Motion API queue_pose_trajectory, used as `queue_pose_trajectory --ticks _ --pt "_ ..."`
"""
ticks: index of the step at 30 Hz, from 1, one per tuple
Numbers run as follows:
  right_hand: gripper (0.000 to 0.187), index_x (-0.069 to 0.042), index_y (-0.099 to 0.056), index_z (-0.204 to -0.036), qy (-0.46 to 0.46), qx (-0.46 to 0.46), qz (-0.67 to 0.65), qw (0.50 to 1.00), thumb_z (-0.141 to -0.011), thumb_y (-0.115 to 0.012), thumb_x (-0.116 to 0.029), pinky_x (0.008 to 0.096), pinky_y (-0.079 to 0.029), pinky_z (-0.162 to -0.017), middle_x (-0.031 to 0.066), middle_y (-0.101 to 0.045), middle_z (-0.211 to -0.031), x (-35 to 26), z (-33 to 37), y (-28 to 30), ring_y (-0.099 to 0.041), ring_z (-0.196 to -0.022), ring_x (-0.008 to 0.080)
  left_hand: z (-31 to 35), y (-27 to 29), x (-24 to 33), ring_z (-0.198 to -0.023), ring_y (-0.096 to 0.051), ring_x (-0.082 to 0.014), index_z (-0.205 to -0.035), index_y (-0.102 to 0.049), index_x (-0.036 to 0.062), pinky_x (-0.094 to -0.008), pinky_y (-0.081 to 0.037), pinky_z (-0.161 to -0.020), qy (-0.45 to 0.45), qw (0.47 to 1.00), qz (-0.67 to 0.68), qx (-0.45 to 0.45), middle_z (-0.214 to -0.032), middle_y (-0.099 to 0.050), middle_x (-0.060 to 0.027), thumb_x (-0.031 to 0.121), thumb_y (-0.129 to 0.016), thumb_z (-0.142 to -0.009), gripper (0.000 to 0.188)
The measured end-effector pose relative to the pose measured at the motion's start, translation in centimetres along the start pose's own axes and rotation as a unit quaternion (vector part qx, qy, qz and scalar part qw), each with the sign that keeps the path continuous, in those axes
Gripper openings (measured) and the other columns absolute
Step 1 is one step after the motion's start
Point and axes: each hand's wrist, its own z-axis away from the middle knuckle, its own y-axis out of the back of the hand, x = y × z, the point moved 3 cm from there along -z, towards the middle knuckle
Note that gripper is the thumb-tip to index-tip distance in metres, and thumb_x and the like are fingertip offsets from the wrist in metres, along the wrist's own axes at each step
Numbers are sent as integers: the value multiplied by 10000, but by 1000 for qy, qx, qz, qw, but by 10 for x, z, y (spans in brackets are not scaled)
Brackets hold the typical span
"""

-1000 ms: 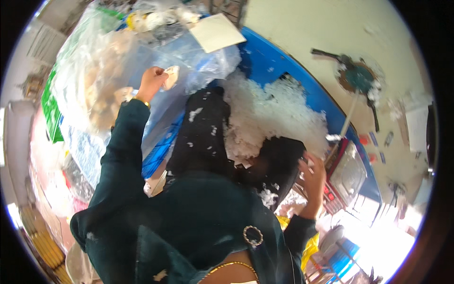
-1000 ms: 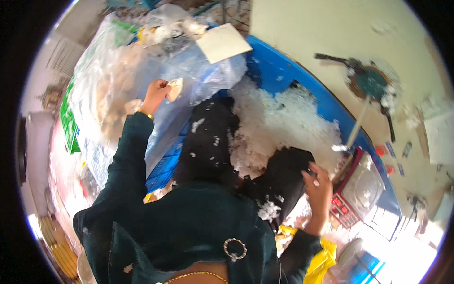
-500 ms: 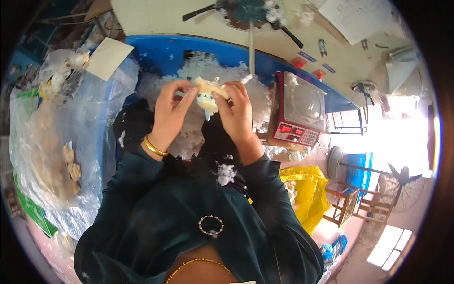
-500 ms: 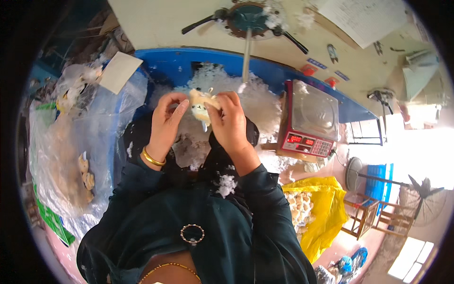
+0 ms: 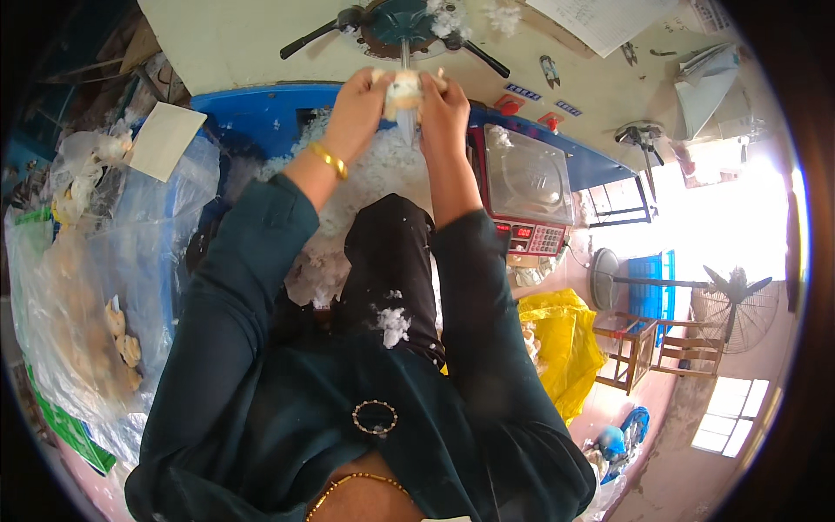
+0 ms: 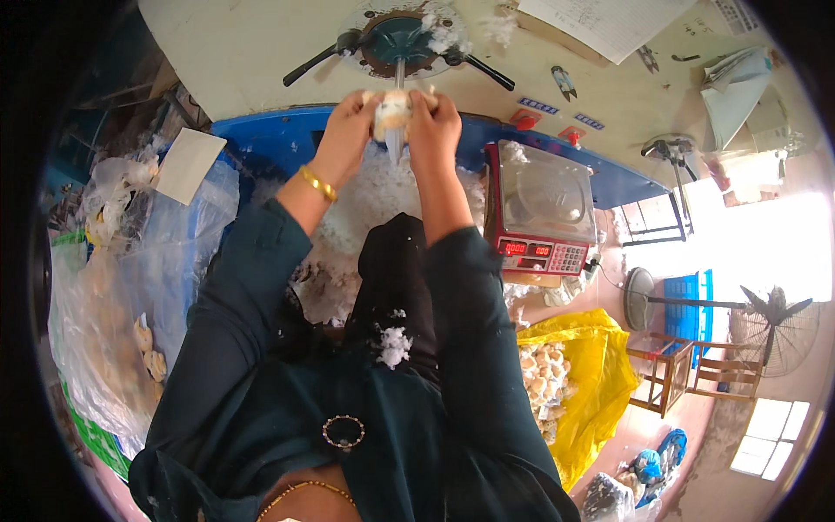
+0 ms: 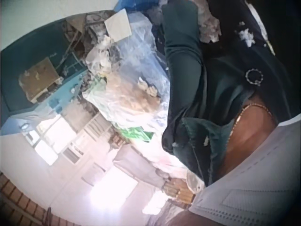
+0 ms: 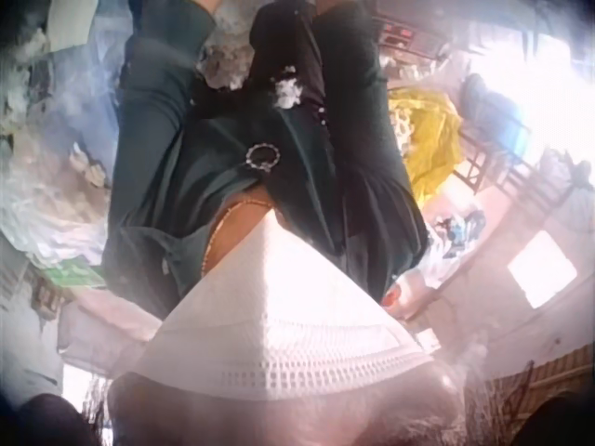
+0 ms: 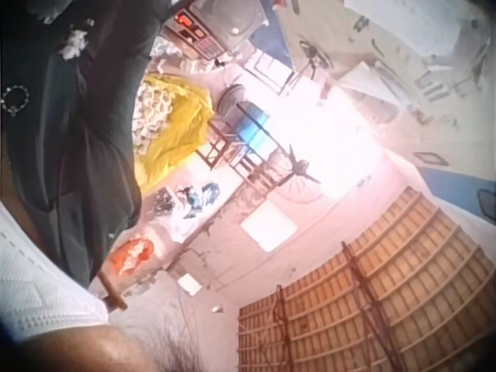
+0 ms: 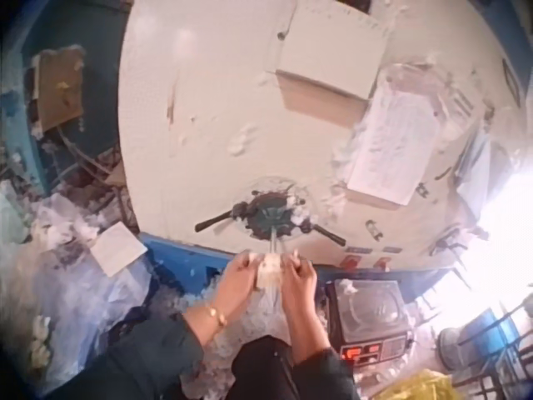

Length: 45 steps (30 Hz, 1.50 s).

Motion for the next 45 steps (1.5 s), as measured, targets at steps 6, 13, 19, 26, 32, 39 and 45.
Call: queue_pose_trajectory --ticks 6,13,19,26,32,39,45 --pt "222 19 -603 -889 0 -14 73 997 -899 -680 -189 250 -419 -558 21 -582 -716 0 -5 0 -484 -620 70 -3 8 -3 -625 -479 -68 -939 -587 28 -238 -397 -556 -14 998 -63 10 -774 -566 -4 204 -549 -982 185" --pt "140 0 -608 -944 55 -24 56 997 -933 -634 -137 230 -440 -600 15 -600 -775 -9 37 15 -511 -696 54 70 -13 25 -907 -640 -247 -1238 -429 -4 -341 -511 -790 -96 974 -207 -7 -1057 -594 -153 153 -558 -966 340" --pt "146 -16 -594 -952 45 -61 3 997 -958 -608 -161 200 -403 -587 -14 -572 -771 -12 46 30 -477 -682 38 80 -30 6 -1168 -551 -324 -1421 -307 97 -376 -478 -925 -266 901 -326 -110 -1360 -461 -177 35 -584 -920 575" --pt "359 -16 -544 -961 122 -7 97 988 -1025 -453 -357 290 -453 -653 66 -574 -818 -15 63 12 -510 -726 127 81 -2 20 -1219 -483 -270 -1450 -269 116 -369 -394 -1029 -170 943 -233 -165 -1390 -418 -145 63 -529 -955 562" --pt "452 -7 -528 -985 64 23 76 995 -1006 -443 -451 299 -458 -659 74 -546 -814 -25 80 5 -510 -716 144 94 -3 30 -926 -620 -287 -1444 -245 117 -389 -519 -823 -72 962 -184 -190 -1260 -513 -167 31 -587 -906 643" --pt "500 -23 -537 -1147 -54 -94 104 989 -978 -483 -491 246 -437 -457 73 -616 -832 -45 59 35 -573 -576 126 85 -33 17 -691 -610 -164 -1436 -226 140 -293 -513 -541 -158 947 -231 -160 -1198 -523 -156 -61 -520 -899 644" --pt "636 -16 -373 -1363 169 -176 361 900 -897 -636 -358 474 -448 -924 300 -493 -1250 -60 75 23 -508 -1135 450 71 -26 13 -1073 -569 -250 -1411 -323 106 -339 -523 -811 -242 914 -294 -142 -1329 -441 -132 -131 -525 -828 661"
